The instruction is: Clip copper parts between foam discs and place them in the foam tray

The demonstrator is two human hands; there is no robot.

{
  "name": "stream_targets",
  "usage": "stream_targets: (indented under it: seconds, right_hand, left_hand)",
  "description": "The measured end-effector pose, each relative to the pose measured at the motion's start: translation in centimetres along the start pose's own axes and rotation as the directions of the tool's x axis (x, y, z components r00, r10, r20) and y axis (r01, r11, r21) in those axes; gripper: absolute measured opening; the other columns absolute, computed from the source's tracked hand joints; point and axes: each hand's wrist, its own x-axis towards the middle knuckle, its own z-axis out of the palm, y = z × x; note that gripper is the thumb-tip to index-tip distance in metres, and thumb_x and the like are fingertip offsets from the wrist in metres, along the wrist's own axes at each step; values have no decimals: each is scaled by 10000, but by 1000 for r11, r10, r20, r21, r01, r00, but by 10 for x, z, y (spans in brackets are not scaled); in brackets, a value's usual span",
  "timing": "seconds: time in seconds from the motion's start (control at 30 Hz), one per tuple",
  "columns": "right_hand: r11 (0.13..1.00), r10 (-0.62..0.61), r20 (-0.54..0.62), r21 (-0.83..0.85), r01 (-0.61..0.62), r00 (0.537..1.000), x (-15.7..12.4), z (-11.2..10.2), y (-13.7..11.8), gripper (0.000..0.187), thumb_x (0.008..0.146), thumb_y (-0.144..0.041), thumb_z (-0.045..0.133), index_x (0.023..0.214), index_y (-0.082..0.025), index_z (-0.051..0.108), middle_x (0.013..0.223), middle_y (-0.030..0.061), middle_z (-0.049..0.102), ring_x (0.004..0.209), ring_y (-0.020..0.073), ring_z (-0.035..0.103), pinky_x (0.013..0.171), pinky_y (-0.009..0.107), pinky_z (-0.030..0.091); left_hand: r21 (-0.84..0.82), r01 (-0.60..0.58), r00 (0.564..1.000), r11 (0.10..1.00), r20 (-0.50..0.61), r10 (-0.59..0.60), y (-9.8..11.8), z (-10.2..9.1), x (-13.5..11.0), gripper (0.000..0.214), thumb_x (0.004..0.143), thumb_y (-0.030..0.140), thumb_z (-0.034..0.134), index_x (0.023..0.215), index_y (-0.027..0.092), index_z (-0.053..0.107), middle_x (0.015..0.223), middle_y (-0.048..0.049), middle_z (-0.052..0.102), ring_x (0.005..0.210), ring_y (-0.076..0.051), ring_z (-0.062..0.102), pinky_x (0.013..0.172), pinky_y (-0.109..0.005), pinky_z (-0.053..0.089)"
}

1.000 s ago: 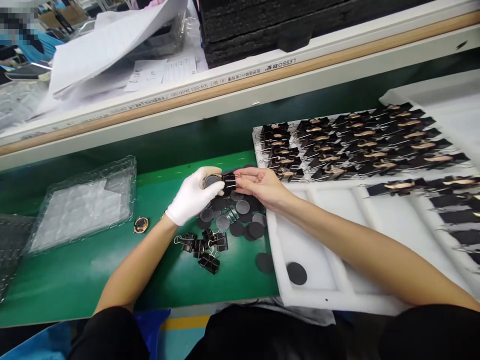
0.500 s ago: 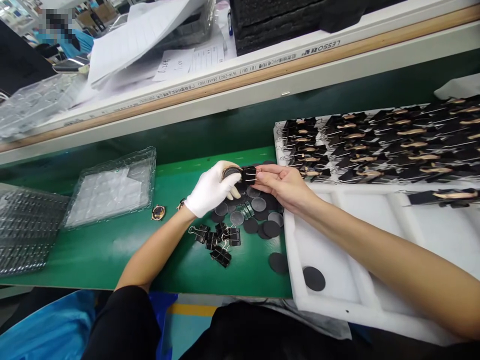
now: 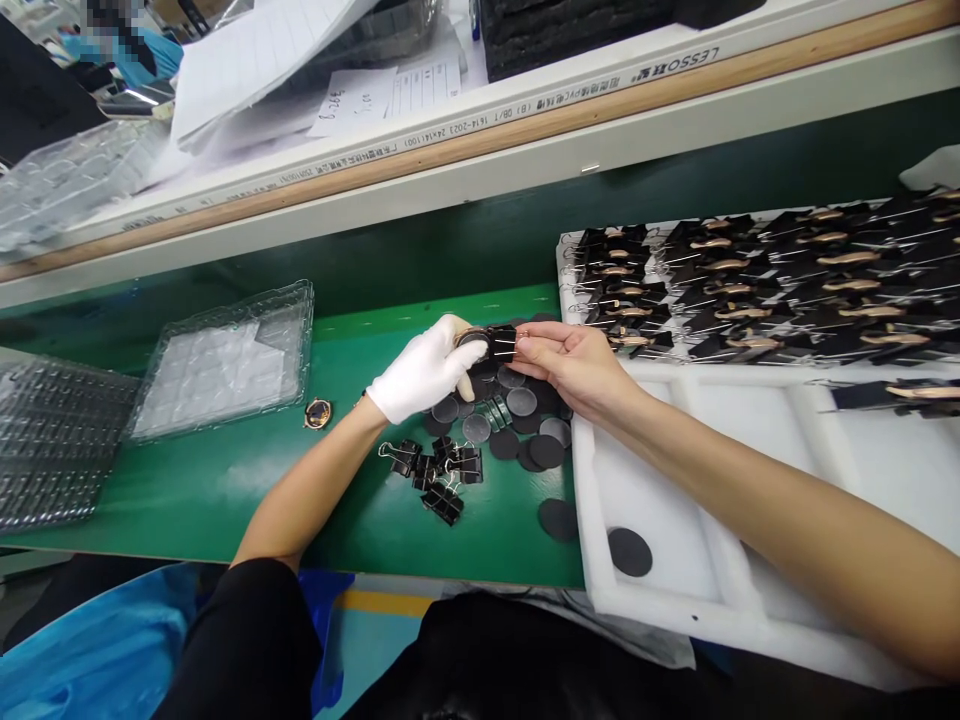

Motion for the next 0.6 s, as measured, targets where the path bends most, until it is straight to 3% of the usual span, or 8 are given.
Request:
stream_targets:
  seconds: [0.23, 0.43, 0.6]
  right_hand:
    - [1000, -4, -5, 0, 4, 1000, 0, -1, 3, 601, 374, -460, 1080, 837, -186, 812, 832, 31, 806, 799, 165, 778, 895, 352, 692]
    - [1000, -29, -12, -1, 29, 999, 2, 0, 4, 615, 398, -481, 1073, 868, -189, 805, 854, 28, 806, 828, 173, 779, 964, 396, 675]
    - [999, -39, -11, -22, 38, 999, 0, 0, 4, 622, 412, -486, 1070, 882, -183, 798, 875, 37, 804, 852, 178, 776, 969, 393, 669]
  left_hand:
    - [5, 1, 997, 1000, -75, -1, 4, 7, -1, 265, 1059, 496, 447, 1074, 232, 449, 553, 64, 696, 634, -182, 687, 756, -317, 428]
    - [-90, 34, 992, 995, -119, -44, 2, 15, 3, 279, 1045, 517, 449, 1075, 239, 440, 663, 19, 756, 645, -185, 655, 674, -316, 407]
    - [-32, 44, 990, 999, -133, -48, 5, 16, 1, 251, 1051, 498, 443, 1031, 249, 431, 647, 16, 743, 727, -202, 696, 716, -322, 430]
